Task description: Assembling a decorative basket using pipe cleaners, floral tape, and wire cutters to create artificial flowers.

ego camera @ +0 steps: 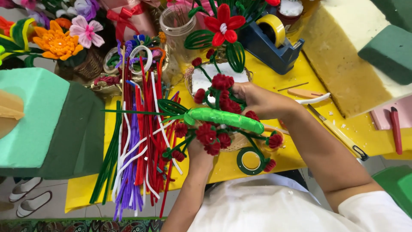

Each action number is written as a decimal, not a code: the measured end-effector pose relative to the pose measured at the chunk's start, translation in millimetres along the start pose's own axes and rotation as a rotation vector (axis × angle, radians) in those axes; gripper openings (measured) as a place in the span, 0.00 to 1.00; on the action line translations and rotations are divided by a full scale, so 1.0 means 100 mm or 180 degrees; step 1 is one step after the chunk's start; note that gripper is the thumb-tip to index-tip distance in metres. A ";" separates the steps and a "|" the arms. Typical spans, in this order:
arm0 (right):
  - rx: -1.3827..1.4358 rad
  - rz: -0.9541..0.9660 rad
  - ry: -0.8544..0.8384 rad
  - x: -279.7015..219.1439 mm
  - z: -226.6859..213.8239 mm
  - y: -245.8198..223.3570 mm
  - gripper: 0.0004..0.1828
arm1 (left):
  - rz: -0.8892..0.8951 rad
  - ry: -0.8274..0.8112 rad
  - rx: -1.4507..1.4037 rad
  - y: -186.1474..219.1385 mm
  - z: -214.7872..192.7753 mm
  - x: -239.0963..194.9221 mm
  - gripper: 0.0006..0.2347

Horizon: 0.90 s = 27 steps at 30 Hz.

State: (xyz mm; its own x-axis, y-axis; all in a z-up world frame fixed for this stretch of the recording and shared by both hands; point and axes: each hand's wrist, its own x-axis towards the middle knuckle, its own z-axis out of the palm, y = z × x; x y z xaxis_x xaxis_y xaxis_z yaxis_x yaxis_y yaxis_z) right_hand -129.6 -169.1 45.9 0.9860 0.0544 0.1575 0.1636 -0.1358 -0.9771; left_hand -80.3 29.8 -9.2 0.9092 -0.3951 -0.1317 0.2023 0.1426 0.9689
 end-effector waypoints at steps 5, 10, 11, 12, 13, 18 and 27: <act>-0.1019 0.0020 -0.0218 0.02 -0.08 0.08 0.34 | -0.0025 0.0087 -0.0016 -0.03 -0.03 -0.03 0.22; -0.1638 0.0012 -0.0205 0.02 0.09 -0.46 0.26 | -0.0033 0.0204 -0.0065 -0.04 -0.02 -0.01 0.24; -0.1862 0.0059 -0.0175 0.03 0.08 -0.43 0.25 | -0.0035 0.0242 -0.0078 -0.04 -0.02 0.00 0.25; -0.1863 0.0055 -0.0216 0.03 0.05 -0.35 0.25 | -0.0036 0.0279 -0.0095 -0.05 -0.03 0.00 0.25; -0.2003 0.0090 -0.0242 0.02 0.01 -0.27 0.24 | -0.0037 0.0323 -0.0108 -0.05 -0.03 0.00 0.25; -0.2419 0.0140 -0.0357 0.05 -0.07 -0.07 0.17 | -0.0008 0.0477 -0.0176 -0.05 -0.03 0.04 0.27; -0.0690 0.0107 0.0474 0.02 0.11 -0.38 0.21 | 0.0028 0.0376 -0.0157 -0.07 -0.10 0.09 0.32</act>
State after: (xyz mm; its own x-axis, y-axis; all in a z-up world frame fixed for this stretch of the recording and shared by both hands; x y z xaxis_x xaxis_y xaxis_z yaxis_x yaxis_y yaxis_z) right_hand -134.0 -153.4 82.1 0.9822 -0.0979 0.1605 0.1178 -0.3447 -0.9313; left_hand -70.2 34.5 -19.6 0.9469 -0.2844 -0.1499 0.2092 0.1911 0.9590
